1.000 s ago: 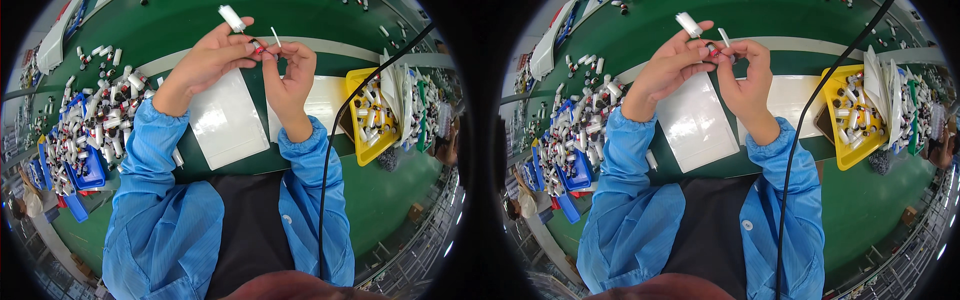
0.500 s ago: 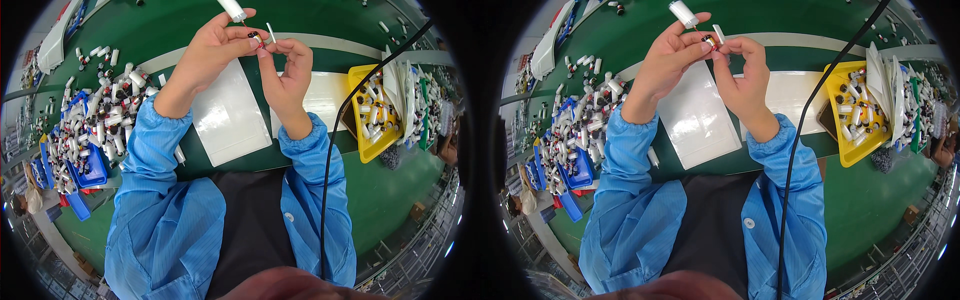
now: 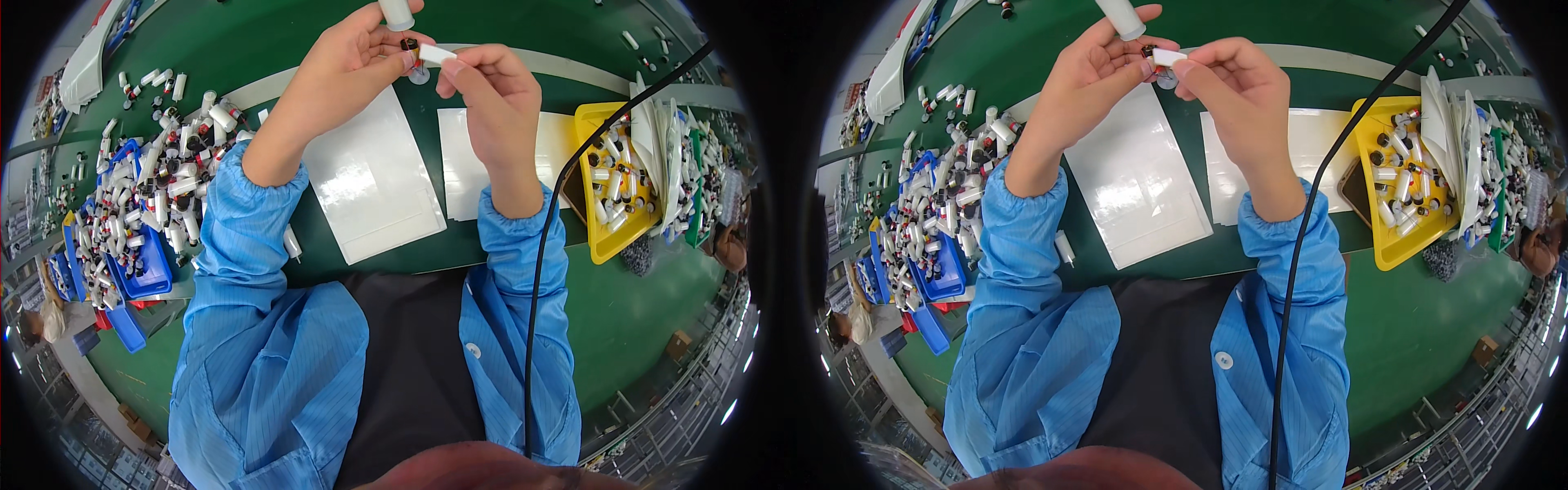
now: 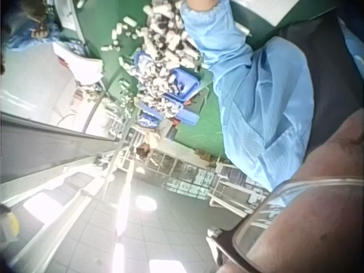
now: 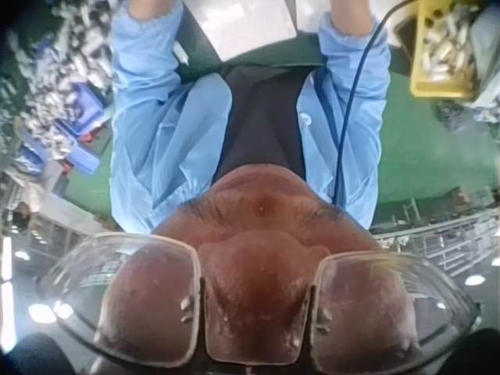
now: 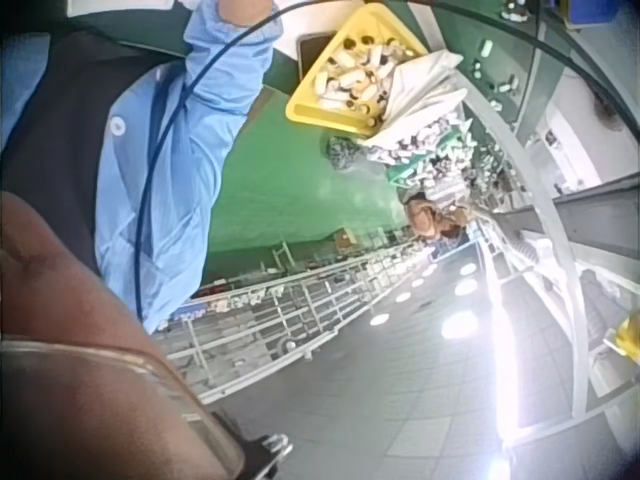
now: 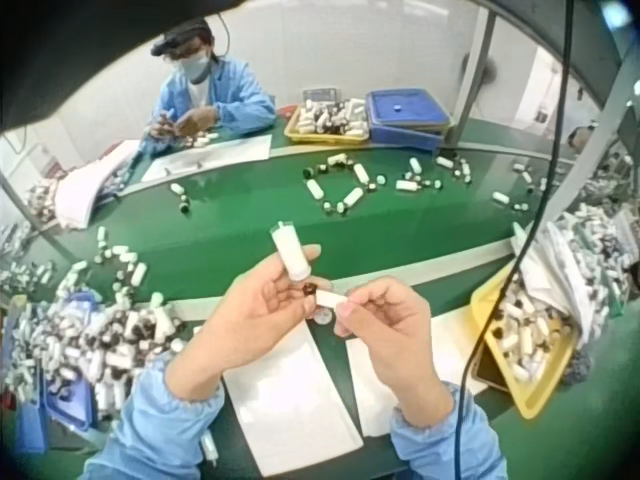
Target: The worker is manually assembling small cylindrical electronic components by inserting internal pieces and wires.
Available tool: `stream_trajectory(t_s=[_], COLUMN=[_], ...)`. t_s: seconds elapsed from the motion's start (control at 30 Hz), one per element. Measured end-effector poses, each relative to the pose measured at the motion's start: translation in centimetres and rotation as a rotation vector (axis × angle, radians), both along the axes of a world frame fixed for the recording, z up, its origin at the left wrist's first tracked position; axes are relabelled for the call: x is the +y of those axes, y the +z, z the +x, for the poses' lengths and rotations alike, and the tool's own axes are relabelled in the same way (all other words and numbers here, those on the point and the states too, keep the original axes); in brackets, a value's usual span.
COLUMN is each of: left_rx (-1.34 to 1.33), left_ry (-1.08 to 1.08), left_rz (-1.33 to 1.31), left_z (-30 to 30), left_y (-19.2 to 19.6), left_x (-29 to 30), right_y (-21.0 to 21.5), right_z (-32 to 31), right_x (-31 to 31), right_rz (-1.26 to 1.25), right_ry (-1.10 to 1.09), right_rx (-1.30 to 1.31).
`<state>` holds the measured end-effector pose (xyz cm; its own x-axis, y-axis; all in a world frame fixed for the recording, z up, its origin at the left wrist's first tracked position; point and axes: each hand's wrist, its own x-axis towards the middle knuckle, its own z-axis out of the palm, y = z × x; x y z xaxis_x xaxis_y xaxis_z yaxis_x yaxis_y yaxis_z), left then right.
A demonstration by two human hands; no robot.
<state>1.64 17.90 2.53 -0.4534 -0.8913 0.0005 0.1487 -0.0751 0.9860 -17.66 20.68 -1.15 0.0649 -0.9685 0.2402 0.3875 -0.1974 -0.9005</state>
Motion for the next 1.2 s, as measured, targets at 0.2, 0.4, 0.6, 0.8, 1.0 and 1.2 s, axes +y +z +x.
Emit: stream_trajectory(t_s=[0.2, 0.4, 0.6, 0.8, 1.0, 1.2], left_rx=[-0.028, -0.004, -0.062, 0.026, 0.025, 0.122], left_ry=[-0.042, -0.070, -0.131, -0.179, -0.184, -0.233], left_rz=[-0.077, -0.065, -0.057, -0.023, -0.007, 0.051], left_z=[-0.3, -0.4, -0.3, -0.1, 0.0, 0.1], left_y=[-1.0, -0.6, 0.7, 1.0, 0.6, 0.9], left_x=[-0.3, 0.2, 0.4, 0.6, 0.5, 0.3], right_y=[0.4, 0.0, 0.0, 0.0, 0.5, 1.2], right_z=[0.6, 0.5, 0.1, 0.3, 0.2, -0.4], right_x=[-0.1, -0.5, -0.4, -0.1, 0.2, 0.3], right_rz=[0.153, 0.215, 0.206, 0.195, 0.172, 0.121], right_ry=[0.130, 0.118, 0.048, 0.008, 0.018, 0.043], right_rx=[-0.062, -0.017, 0.057, 0.089, 0.094, 0.151])
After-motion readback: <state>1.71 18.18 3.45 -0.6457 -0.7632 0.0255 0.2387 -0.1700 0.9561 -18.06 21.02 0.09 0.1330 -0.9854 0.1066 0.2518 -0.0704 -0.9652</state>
